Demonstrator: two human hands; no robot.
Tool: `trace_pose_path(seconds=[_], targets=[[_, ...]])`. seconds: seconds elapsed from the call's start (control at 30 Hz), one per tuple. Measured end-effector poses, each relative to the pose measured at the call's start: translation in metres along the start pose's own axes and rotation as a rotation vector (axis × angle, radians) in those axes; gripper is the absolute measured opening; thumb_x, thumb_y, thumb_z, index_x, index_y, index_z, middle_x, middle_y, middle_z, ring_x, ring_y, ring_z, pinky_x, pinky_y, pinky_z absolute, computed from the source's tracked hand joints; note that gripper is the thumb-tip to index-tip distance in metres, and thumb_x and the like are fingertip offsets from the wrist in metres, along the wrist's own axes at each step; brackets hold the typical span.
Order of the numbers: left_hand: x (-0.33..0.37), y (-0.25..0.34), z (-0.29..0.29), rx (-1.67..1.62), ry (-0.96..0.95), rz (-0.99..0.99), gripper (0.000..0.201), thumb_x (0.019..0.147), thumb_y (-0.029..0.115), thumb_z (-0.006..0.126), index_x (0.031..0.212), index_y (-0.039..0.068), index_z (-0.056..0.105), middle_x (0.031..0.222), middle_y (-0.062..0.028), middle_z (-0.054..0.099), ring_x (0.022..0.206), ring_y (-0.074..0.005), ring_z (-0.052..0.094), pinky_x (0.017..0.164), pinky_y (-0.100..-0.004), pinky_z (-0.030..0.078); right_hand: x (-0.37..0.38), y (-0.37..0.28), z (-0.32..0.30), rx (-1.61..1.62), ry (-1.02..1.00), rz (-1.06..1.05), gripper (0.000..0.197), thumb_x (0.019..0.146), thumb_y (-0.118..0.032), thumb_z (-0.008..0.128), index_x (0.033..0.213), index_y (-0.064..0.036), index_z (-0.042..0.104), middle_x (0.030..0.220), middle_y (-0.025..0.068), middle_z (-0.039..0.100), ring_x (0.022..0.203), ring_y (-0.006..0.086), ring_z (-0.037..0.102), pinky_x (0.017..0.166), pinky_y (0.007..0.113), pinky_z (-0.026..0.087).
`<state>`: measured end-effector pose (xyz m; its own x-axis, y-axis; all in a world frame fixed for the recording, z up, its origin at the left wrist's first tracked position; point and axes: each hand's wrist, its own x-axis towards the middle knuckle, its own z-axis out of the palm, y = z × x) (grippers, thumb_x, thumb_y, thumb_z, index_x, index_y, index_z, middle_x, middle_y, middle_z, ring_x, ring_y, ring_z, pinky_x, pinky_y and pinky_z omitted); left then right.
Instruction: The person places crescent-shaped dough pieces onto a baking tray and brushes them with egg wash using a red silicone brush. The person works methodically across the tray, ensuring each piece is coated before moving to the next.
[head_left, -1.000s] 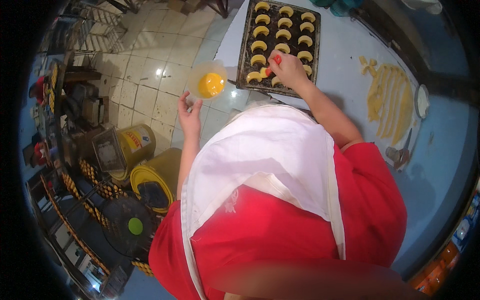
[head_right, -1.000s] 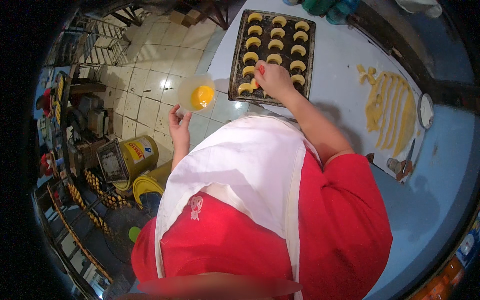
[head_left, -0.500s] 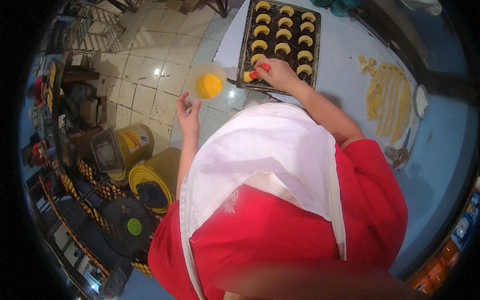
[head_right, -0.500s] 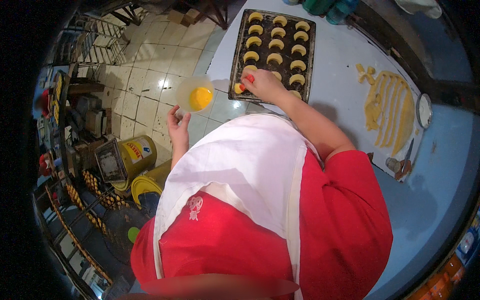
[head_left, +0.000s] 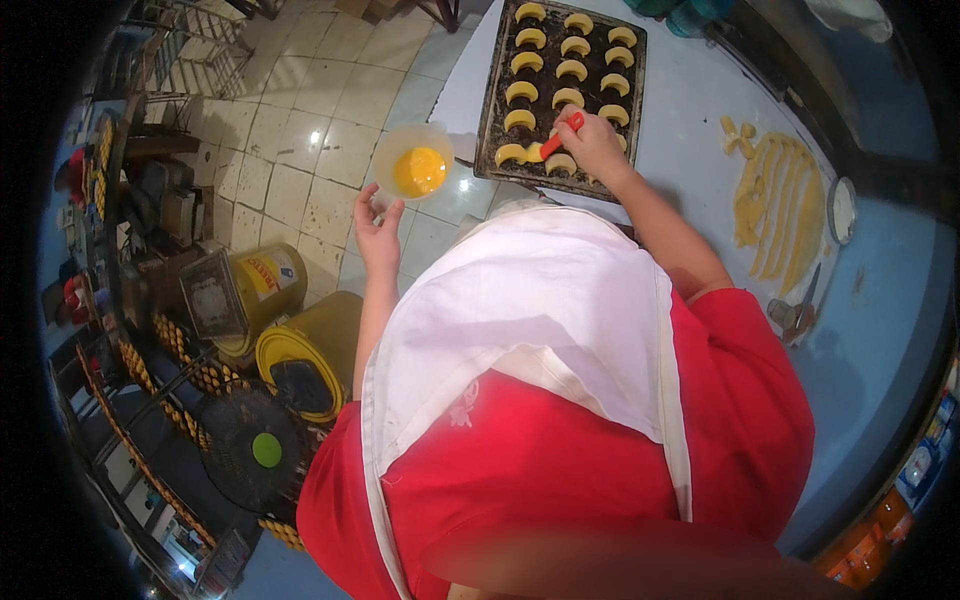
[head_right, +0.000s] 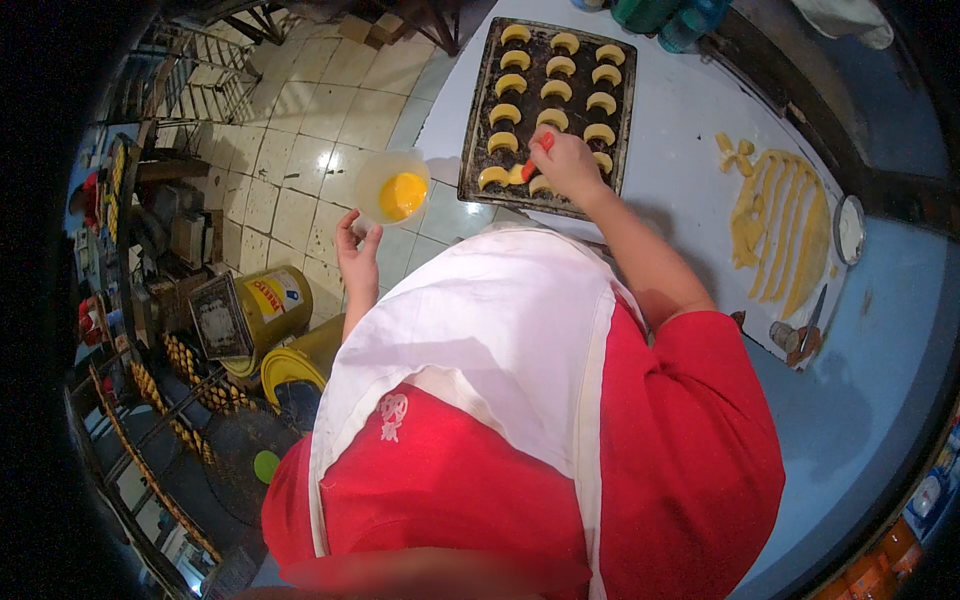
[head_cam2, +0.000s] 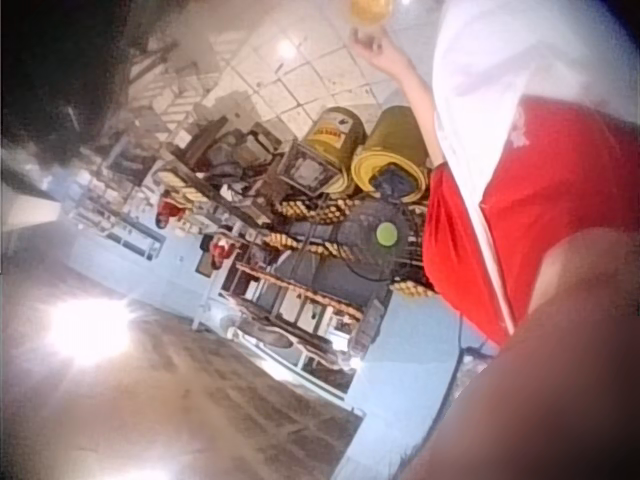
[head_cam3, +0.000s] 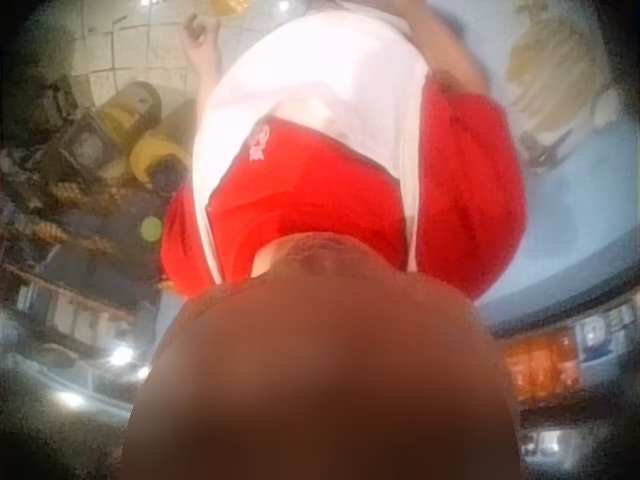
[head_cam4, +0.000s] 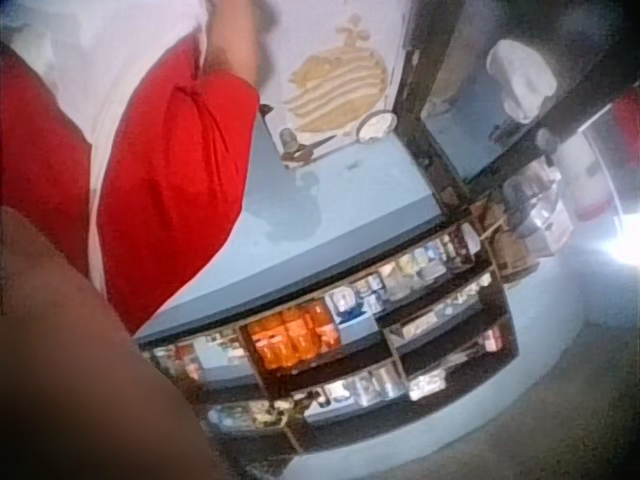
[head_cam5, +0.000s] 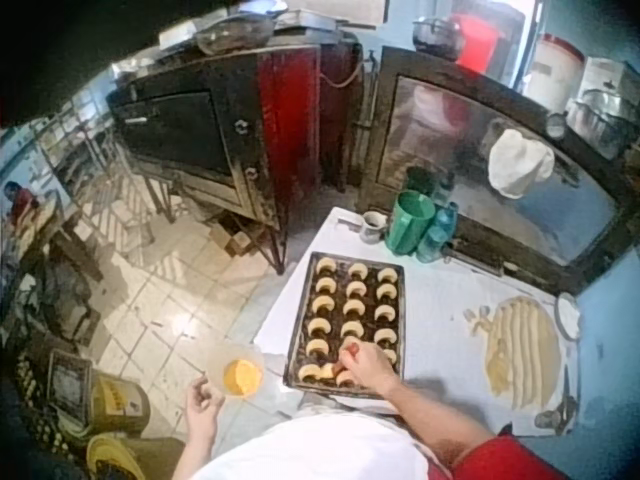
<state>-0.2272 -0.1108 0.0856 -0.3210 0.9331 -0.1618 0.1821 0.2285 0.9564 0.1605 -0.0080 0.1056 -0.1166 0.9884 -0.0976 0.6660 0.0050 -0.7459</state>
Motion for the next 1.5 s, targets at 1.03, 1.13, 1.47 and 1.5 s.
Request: trace_pose_path(seconds=[1.03,1.13,1.47,1.5], targets=[[0.015,-0.003,0.030,-0.017,-0.028,-0.041,0.057,0.092,0.007,0.081,0.143,0.009,0.056,0.140,-0.0083,0.057,0.119,-0.0201,0.058,0.097,-0.0344,0.050,0.053,0.003,-0.018,-0.058,0.022,-0.068,0.025,0.101,-0.031,0.058,0.107,-0.0086,0.068,0.089,0.0203,0.074,0.089,0.0437,0.071,0.078,0.053,0.055],[0.019,-0.005,0.033,-0.029,-0.028,-0.048,0.057,0.092,0.006,0.081,0.143,0.009,0.056,0.140,-0.0085,0.057,0.119,-0.0200,0.057,0.097,-0.0340,0.050,0.052,0.017,-0.024,-0.043,0.151,-0.030,0.028,0.101,-0.032,0.058,0.106,-0.0066,0.068,0.090,0.0206,0.074,0.089,0.0434,0.071,0.079,0.052,0.055],[0.027,0.004,0.055,-0.043,-0.039,-0.021,0.055,0.092,0.006,0.081,0.141,0.010,0.058,0.131,-0.0065,0.061,0.117,-0.0176,0.057,0.093,-0.0320,0.050,0.084,0.013,-0.023,0.056,0.193,-0.080,0.026,0.102,-0.030,0.061,0.111,-0.0077,0.069,0.082,0.0183,0.071,0.079,0.0395,0.070,0.072,0.044,0.054],[0.031,0.004,0.058,-0.027,-0.046,0.003,0.055,0.092,0.007,0.081,0.141,0.010,0.058,0.131,-0.0064,0.061,0.116,-0.0173,0.057,0.092,-0.0317,0.050,0.090,0.010,-0.020,0.066,0.235,-0.110,0.025,0.102,-0.030,0.061,0.112,-0.0088,0.069,0.084,0.0192,0.072,0.081,0.0410,0.070,0.074,0.044,0.054]])
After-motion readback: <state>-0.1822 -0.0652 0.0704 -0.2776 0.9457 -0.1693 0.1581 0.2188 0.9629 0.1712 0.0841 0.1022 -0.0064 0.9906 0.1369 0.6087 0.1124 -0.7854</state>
